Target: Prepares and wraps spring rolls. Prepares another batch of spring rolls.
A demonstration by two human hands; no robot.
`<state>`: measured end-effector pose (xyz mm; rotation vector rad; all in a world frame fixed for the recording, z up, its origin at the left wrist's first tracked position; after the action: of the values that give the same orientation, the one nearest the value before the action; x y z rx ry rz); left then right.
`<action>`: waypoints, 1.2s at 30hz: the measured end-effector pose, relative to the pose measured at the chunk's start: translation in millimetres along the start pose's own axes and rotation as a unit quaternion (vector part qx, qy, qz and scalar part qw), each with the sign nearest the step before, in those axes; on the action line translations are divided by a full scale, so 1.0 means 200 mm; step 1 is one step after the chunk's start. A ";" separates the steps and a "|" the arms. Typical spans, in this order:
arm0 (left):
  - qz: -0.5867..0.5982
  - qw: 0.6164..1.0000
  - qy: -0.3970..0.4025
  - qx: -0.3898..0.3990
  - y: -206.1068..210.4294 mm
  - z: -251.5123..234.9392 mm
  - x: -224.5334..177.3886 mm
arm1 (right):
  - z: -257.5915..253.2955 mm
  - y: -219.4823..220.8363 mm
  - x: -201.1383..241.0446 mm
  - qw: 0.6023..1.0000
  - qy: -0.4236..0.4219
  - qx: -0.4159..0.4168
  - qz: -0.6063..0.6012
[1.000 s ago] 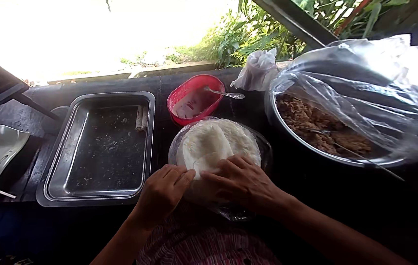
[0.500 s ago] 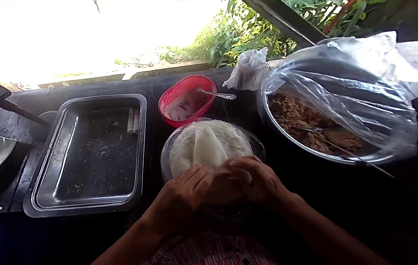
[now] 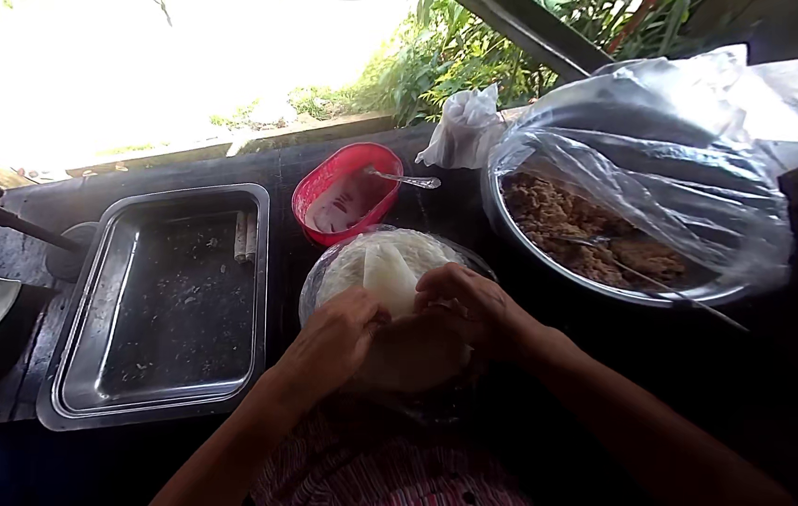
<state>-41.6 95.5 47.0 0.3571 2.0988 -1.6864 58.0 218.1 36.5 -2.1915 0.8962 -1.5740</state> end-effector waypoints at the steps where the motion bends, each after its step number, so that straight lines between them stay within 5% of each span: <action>1: -0.013 1.000 -0.001 -0.012 0.00 0.00 0.00 | -0.01 0.00 -0.01 1.000 0.003 0.003 0.004; 12: -0.110 0.985 0.010 -0.130 0.00 0.05 -0.07 | 0.06 0.05 0.12 0.975 -0.141 -0.033 0.166; 18: -0.167 0.975 0.035 -0.142 -0.01 0.06 -0.11 | 0.04 0.03 0.09 0.981 -0.109 -0.007 0.160; 28: -0.074 0.994 -0.028 -0.078 -0.05 -0.07 0.09 | -0.12 -0.04 -0.07 0.998 -0.004 -0.009 0.065; 36: -0.193 0.970 0.015 -0.145 -0.02 -0.02 -0.04 | -0.04 0.03 0.07 0.975 -0.090 -0.045 0.199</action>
<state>-37.2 99.1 54.0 -0.1271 2.5175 -1.5352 50.8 206.2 46.3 -2.0101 1.2715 -1.1482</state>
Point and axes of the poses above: each hand's wrist, its own z-axis away from the middle knuckle, its own y-axis out of the palm, x = y × z, the point moved 8 cm from there along -z, towards the middle knuckle, and after that the axes turned 7 degrees about -z, right-handed, at the moved point
